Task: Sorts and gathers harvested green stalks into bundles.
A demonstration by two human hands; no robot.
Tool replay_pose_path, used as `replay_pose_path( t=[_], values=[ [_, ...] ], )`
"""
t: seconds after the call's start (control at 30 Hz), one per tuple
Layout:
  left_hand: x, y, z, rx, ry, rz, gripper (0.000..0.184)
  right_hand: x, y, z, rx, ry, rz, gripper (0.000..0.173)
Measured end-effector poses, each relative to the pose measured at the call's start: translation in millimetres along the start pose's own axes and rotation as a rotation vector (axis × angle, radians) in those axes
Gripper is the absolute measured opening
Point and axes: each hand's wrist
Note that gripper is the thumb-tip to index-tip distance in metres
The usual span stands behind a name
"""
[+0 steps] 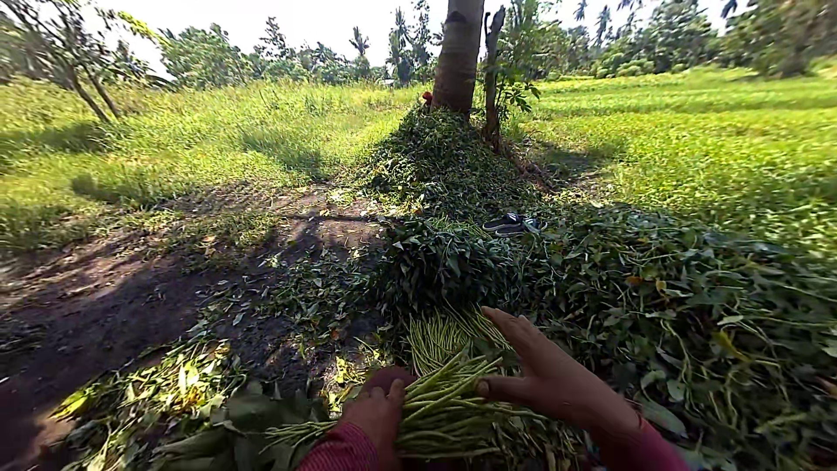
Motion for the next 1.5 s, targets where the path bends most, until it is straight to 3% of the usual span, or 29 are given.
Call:
replay_pose_path(
  t=[0.1, 0.2, 0.23, 0.27, 0.33, 0.4, 0.47, 0.57, 0.67, 0.73, 0.83, 0.9, 1.03, 1.1, 1.17, 1.27, 1.37, 1.5],
  values=[
    [5, 9, 4, 0.037, -0.018, -0.045, 0.105, 1, -84, -20, -0.468, 0.351, -0.026, 0.122],
    [-4, 7, 10, 0.108, -0.03, -0.037, 0.095, 22, -142, 23, -0.553, 0.522, -0.003, 0.116],
    [-10, -3, 12, 0.114, -0.026, 0.052, 0.098, 31, -140, 32, -0.489, 0.484, -0.081, 0.114],
    [-16, -23, 14, 0.122, -0.021, 0.246, 0.097, 39, -131, 37, -0.409, 0.411, -0.21, 0.112],
    [-12, -73, 21, 0.191, 0.0, 0.797, 0.094, 52, -114, 37, -0.265, 0.277, -0.456, 0.112],
    [-7, -92, 23, 0.257, 0.046, 0.979, 0.097, 52, -117, 32, -0.301, 0.228, -0.502, 0.11],
    [-9, -87, 19, 0.192, 0.045, 0.869, 0.097, 42, -129, 32, -0.419, 0.318, -0.353, 0.111],
    [-15, -64, 7, -0.004, -0.04, 0.46, 0.111, 30, -156, 57, -0.489, 0.574, -0.029, 0.11],
    [-18, -72, 2, -0.023, -0.086, 0.524, 0.12, 22, -170, 62, -0.519, 0.598, 0.084, 0.106],
    [-30, -69, -7, -0.007, -0.093, 0.551, 0.126, 19, -170, 59, -0.546, 0.588, 0.108, 0.102],
    [-63, -45, -41, 0.038, -0.011, 0.301, 0.129, 20, -168, 57, -0.55, 0.564, 0.072, 0.102],
    [-79, -43, -64, 0.066, 0.028, 0.196, 0.13, 21, -159, 53, -0.506, 0.503, -0.049, 0.107],
    [-105, -72, -81, 0.107, -0.023, 0.41, 0.112, 30, -146, 49, -0.402, 0.388, -0.258, 0.111],
    [-111, -86, -81, 0.209, -0.032, 0.6, 0.099, 33, -145, 56, -0.313, 0.368, -0.29, 0.11],
    [-115, -89, -79, 0.278, -0.014, 0.689, 0.089, 33, -150, 61, -0.296, 0.378, -0.254, 0.116],
    [-124, -77, -68, 0.214, 0.038, 0.522, 0.08, 28, -157, 62, -0.334, 0.392, -0.164, 0.122],
    [-125, -68, -66, 0.114, 0.058, 0.364, 0.082, 24, -161, 63, -0.39, 0.384, -0.097, 0.115],
    [-120, -73, -70, 0.152, 0.052, 0.424, 0.082, 19, -161, 55, -0.416, 0.314, -0.119, 0.108]
  ],
)
Point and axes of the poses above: each hand's wrist, its own x-axis towards the middle knuckle, its own y-axis out of the back of the hand, z = x × y, and after that the axes turned 9 degrees about x, right-handed
